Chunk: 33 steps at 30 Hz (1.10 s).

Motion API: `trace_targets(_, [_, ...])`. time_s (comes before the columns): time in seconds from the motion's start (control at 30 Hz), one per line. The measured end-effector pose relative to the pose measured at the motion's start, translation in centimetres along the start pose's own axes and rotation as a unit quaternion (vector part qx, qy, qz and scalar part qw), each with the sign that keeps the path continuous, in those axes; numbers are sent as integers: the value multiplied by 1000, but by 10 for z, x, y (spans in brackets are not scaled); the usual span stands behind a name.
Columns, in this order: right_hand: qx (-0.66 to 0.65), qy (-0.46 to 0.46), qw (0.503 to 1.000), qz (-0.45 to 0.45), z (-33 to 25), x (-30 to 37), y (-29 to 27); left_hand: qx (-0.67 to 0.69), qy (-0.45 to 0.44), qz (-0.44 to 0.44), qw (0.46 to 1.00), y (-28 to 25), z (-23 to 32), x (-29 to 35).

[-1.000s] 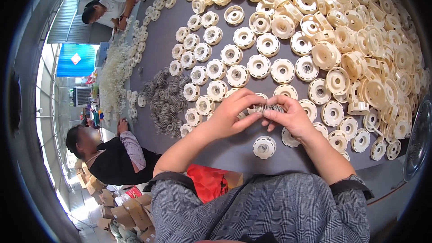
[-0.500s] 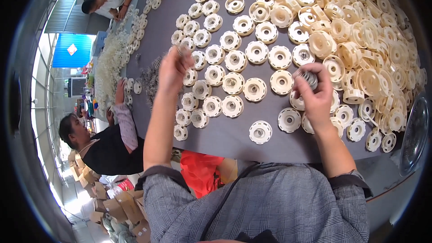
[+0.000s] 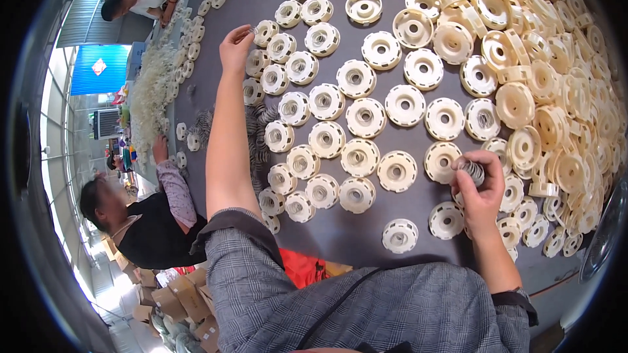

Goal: The person arranges plastic circular bases on a table, empties metal springs from a sack onto the table, and inserts the springs into the plastic bases by hand.

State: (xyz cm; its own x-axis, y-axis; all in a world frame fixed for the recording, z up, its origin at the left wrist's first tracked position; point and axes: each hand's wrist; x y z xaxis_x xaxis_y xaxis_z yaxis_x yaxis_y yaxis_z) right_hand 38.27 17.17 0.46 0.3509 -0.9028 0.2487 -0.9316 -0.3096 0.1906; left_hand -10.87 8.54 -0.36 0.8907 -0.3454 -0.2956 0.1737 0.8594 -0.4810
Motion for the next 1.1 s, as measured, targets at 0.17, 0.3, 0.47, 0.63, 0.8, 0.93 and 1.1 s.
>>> trace_targets(0.17, [11,-19,1000,-13,3,-12,3,-170,67,-19,983,11,-7,-22])
trace_targets(0.3, [-35,-3,999,-33,1,-20,8,-289,197,19,937,10,12,-3])
trace_targets(0.47, [-37,150,984,-84,-5,-19,17,109,135,-259,950,39,108,135])
trace_targets(0.63, [-54,185,972,-137,-18,0,23,140,194,-451,860,37,181,252])
trace_targets(0.8, [-56,217,957,-184,-25,10,0,109,184,-481,850,29,194,279])
trace_targets(0.93, [29,-75,976,-204,-26,20,-14,-5,412,-385,826,21,206,296])
trace_targets(1.1, [-1,-197,979,-46,-39,28,-33,240,-417,-415,773,-1,211,343])
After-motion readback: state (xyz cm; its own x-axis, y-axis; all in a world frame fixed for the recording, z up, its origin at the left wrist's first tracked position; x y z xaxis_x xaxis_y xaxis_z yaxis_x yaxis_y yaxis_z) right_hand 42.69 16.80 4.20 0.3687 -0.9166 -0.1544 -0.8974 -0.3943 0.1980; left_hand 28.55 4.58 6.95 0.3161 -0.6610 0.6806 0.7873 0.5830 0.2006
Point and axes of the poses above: each hand's wrist, its own x-axis away from the middle knuckle, its own y-axis out of the palm, z = x × y, and after that the axes turned 13 degrees about z, right-handed
